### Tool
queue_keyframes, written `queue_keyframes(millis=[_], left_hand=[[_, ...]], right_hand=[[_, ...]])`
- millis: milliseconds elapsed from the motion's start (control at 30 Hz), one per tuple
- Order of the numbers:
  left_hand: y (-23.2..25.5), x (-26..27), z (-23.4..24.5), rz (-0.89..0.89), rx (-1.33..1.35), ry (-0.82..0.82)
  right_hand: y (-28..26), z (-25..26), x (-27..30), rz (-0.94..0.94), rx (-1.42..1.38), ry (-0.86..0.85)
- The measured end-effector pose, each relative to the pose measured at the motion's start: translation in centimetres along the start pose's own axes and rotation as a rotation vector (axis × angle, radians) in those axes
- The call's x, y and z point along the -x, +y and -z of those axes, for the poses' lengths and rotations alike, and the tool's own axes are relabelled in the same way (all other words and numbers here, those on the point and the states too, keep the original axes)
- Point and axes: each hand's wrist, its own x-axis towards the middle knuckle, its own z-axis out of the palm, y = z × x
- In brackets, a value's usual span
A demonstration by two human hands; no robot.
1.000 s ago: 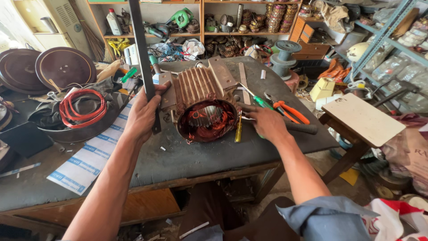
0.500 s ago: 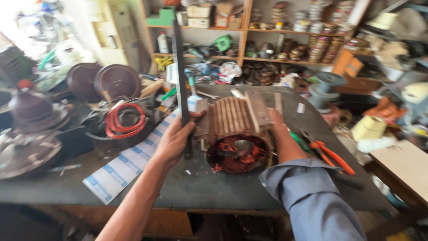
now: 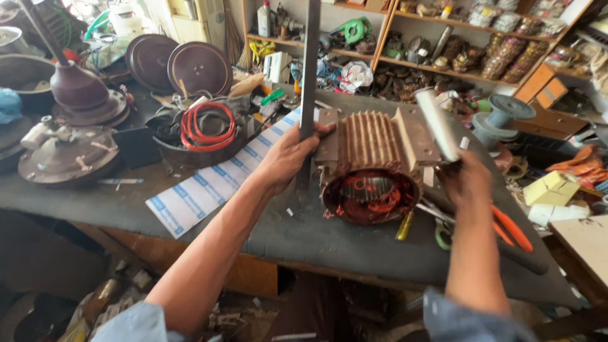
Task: The person works on a cylindrical electrical component with copper windings on a cluttered workbench. They use a screwdriver to adjust the windings, then insert a metal bar and strike it with a hammer to compress or align the assembly. The person repeats the insertion and hammering steps and uses pliers to hold the component while working.
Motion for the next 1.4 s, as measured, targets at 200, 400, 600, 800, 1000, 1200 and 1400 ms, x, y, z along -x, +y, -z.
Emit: queue_keyframes(millis=[200, 400, 600, 800, 1000, 1200, 1400], left_hand=[[-0.2, -0.9, 0.8, -0.049, 0.078, -0.094], [-0.3, -1.4, 1.1, -0.033, 0.088, -0.100], [0.9, -1.1, 0.8, 0.080, 0.183, -0.087], [1.6, -0.6, 0.9, 0.113, 0.224, -0.066], [1.7, -0.5, 1.5, 0.141, 0.302, -0.089], [1.9, -0.6, 1.3, 0.134, 0.301, -0.116], [1.8, -0.9, 1.0, 0.123, 0.229, -0.119]], right_hand=[[-3.4, 2.8, 22.8, 0.191, -0.262, -0.049], [-3.3, 2.3, 34.9, -0.348, 0.164, -0.179], [4.4, -9.9, 39.6, -0.500, 0.197, -0.548], [6.8, -19.4, 36.6, 0.310, 0.933, -0.444], [8.0, -22.0, 35.7, 0.837, 1.469, -0.578], [13.9, -24.3, 29.2, 0.962, 1.702, -0.870], [15.0, -23.9, 25.3, 1.167, 2.123, -0.492]])
